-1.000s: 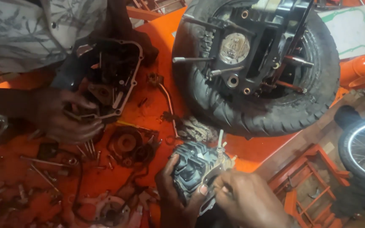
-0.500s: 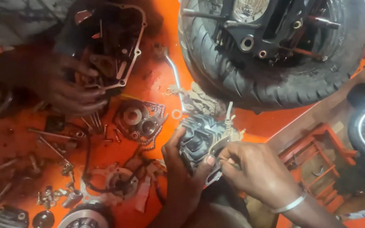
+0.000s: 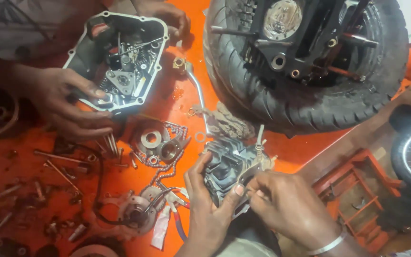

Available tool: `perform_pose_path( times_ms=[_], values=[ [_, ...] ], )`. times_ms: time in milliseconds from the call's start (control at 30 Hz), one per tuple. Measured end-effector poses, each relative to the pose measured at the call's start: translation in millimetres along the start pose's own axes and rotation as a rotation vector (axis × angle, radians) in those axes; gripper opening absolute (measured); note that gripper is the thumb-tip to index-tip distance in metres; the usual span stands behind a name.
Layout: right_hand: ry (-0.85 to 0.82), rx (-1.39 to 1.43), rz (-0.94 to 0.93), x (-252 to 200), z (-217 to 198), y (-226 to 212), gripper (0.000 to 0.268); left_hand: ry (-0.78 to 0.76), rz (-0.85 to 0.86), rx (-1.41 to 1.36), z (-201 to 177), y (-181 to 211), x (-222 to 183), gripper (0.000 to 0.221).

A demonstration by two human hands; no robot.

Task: The person disassembles a scooter engine on an orange workbench. They handle the cylinder head, peel off the old gasket, pick up and sort bolts and small parts from the table, and lift the crankcase cover while another person works on parts across the bench.

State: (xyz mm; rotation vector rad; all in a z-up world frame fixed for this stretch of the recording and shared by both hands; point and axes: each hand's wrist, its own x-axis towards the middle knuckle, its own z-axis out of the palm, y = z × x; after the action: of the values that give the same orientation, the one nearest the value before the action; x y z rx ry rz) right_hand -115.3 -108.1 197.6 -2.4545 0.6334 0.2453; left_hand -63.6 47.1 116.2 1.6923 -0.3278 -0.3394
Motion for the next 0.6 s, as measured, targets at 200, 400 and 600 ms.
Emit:
perform_pose_path(
  times_ms=[200, 400, 600],
  values=[
    [0.045, 0.02, 0.037, 0.1, -2.2, 20.5, 0.018, 0.049, -0.069, -0.037, 0.6, -14.2, 9.3, 0.079],
    [0.265, -0.064, -0.336, 8.5, 20.7, 40.4, 0.016, -0.037, -0.472, -0.627, -6.8, -49.8, 25.4, 0.065],
    [0.081, -0.336, -0.711, 36.9, 34.2, 59.6, 0.033, -0.097, -0.5, -0.656, -1.6, -71.6, 37.4, 0.06]
  ],
)
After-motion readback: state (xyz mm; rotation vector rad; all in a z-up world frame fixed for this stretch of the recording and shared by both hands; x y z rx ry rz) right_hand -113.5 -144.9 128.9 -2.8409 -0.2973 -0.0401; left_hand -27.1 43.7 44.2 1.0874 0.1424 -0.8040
